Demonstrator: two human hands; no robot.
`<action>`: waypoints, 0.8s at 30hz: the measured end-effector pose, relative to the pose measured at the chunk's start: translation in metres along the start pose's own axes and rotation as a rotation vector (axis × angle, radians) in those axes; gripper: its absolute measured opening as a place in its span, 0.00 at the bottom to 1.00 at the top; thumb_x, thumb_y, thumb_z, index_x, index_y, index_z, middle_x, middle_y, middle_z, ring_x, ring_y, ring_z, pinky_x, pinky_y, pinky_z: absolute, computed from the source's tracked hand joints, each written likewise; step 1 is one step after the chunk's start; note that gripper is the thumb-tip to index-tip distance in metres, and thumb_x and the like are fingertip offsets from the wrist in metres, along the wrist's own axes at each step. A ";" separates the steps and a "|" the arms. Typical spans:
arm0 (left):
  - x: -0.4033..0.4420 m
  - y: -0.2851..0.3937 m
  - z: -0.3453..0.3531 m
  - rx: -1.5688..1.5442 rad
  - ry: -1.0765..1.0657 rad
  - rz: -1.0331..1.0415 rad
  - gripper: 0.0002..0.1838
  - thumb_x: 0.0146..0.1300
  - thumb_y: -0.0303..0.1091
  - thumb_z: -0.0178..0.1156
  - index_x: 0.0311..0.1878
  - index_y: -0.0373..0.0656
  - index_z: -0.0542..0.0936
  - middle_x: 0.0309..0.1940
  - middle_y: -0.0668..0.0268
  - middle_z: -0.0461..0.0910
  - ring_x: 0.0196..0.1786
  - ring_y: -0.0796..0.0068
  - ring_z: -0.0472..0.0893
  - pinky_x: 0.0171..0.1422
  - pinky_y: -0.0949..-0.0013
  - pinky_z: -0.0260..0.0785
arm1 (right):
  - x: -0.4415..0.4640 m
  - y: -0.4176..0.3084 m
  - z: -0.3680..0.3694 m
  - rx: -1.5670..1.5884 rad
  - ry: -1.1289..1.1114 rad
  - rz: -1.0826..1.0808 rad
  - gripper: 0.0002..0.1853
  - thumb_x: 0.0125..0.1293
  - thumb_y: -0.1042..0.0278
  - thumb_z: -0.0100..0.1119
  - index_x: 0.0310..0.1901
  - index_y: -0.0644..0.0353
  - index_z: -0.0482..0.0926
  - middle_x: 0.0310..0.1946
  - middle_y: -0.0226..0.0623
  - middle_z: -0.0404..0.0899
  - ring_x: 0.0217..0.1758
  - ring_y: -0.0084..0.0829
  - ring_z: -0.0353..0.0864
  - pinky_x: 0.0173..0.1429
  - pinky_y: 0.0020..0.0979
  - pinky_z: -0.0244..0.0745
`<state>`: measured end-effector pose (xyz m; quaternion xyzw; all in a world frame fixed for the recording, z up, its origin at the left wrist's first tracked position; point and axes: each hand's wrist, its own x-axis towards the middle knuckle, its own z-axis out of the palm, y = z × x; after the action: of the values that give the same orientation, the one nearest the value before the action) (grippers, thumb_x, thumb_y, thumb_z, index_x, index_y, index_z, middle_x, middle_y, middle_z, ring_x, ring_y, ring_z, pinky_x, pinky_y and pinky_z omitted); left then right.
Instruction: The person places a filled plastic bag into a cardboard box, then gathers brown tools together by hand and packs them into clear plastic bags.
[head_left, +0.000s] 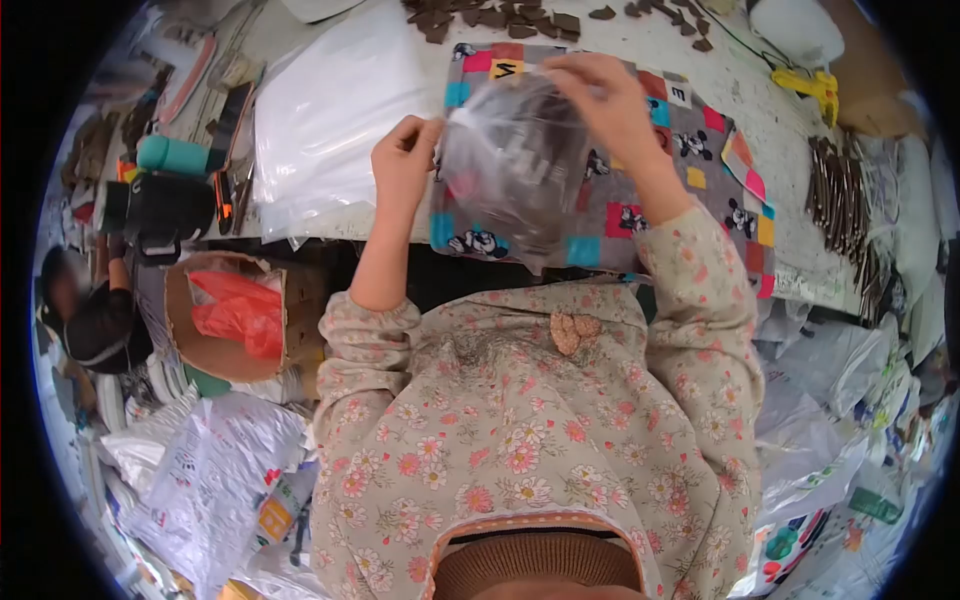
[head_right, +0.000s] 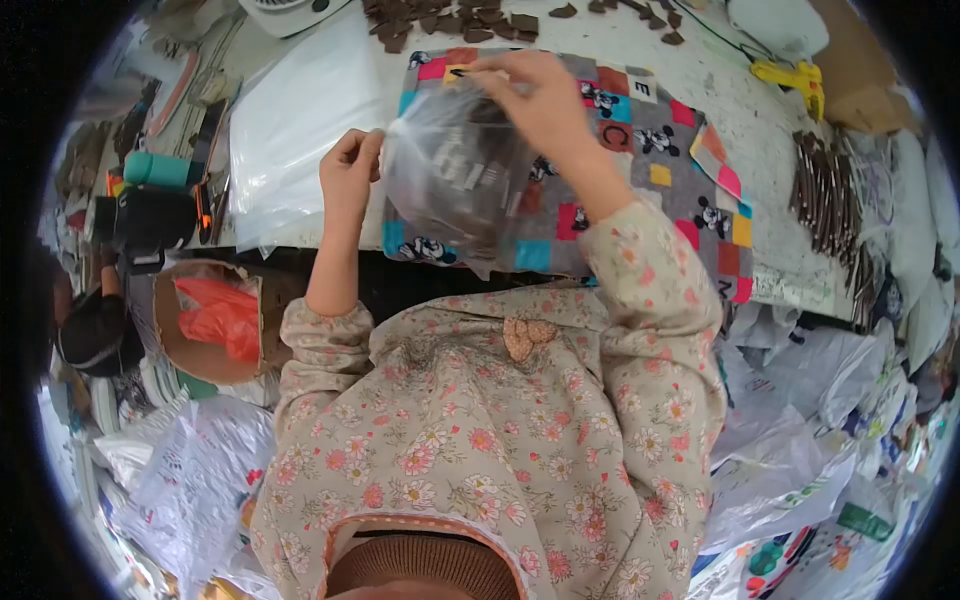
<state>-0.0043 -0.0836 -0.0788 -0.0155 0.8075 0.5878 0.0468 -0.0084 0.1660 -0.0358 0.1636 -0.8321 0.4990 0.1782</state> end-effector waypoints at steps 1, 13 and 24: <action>0.000 -0.011 0.001 -0.009 0.023 -0.008 0.10 0.61 0.39 0.55 0.36 0.41 0.77 0.28 0.67 0.77 0.33 0.80 0.75 0.33 0.75 0.66 | -0.002 0.004 -0.002 0.248 0.101 0.112 0.14 0.58 0.63 0.59 0.44 0.59 0.78 0.36 0.29 0.78 0.39 0.20 0.73 0.46 0.21 0.67; 0.011 0.024 0.008 -0.062 -0.682 -0.136 0.36 0.47 0.61 0.61 0.50 0.39 0.76 0.52 0.56 0.73 0.55 0.66 0.70 0.57 0.65 0.63 | -0.085 0.071 0.038 -0.171 -0.161 0.530 0.30 0.61 0.57 0.52 0.58 0.73 0.61 0.55 0.55 0.65 0.56 0.43 0.66 0.59 0.39 0.61; -0.116 0.021 -0.013 -0.971 0.236 0.595 0.30 0.39 0.28 0.73 0.49 0.38 0.73 0.43 0.64 0.78 0.47 0.76 0.74 0.51 0.70 0.67 | 0.036 -0.002 0.060 0.216 -0.562 -0.314 0.28 0.58 0.57 0.56 0.53 0.73 0.68 0.47 0.52 0.72 0.45 0.38 0.74 0.54 0.36 0.69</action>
<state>0.1090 -0.0932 -0.0445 0.1273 0.4148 0.8729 -0.2232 -0.0475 0.1082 -0.0435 0.4390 -0.7556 0.4862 -0.0017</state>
